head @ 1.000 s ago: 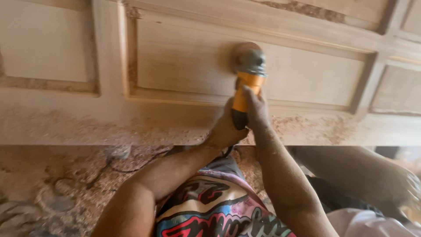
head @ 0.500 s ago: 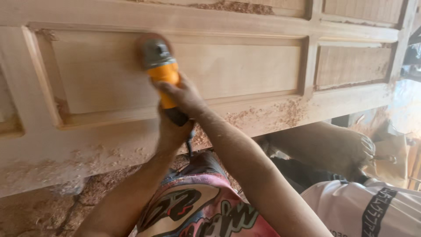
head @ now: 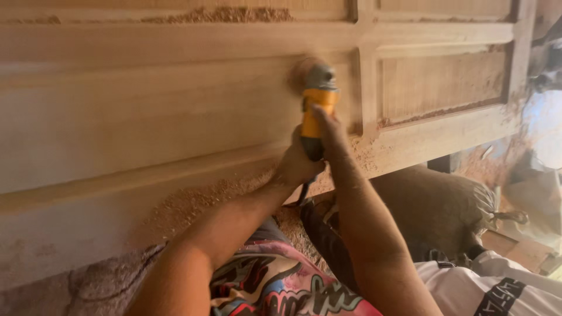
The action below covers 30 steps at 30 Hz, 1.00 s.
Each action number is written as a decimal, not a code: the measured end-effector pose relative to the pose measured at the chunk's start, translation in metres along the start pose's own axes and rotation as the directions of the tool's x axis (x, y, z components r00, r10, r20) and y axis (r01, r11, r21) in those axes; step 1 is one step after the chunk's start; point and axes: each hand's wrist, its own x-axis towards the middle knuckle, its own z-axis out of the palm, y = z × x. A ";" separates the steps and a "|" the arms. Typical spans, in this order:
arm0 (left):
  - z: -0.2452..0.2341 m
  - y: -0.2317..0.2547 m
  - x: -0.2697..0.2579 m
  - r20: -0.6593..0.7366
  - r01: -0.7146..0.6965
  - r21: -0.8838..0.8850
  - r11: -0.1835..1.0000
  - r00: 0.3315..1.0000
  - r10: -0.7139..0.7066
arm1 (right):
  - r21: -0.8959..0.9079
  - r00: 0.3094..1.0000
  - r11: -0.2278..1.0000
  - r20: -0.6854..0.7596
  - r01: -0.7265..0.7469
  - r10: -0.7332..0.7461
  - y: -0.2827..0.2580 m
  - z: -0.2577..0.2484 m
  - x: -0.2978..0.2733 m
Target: The person uses an electric sander to smooth the surface of a large wooden panel with recessed rectangular panels. The person moves the sander across the flat surfaces and along the edges of the recessed areas, generating wood dust.
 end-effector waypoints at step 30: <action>-0.030 -0.062 -0.093 -0.293 -0.261 -0.194 0.945 0.935 0.198 | -0.238 0.938 0.970 0.324 -0.042 0.120 0.024 0.084 -0.092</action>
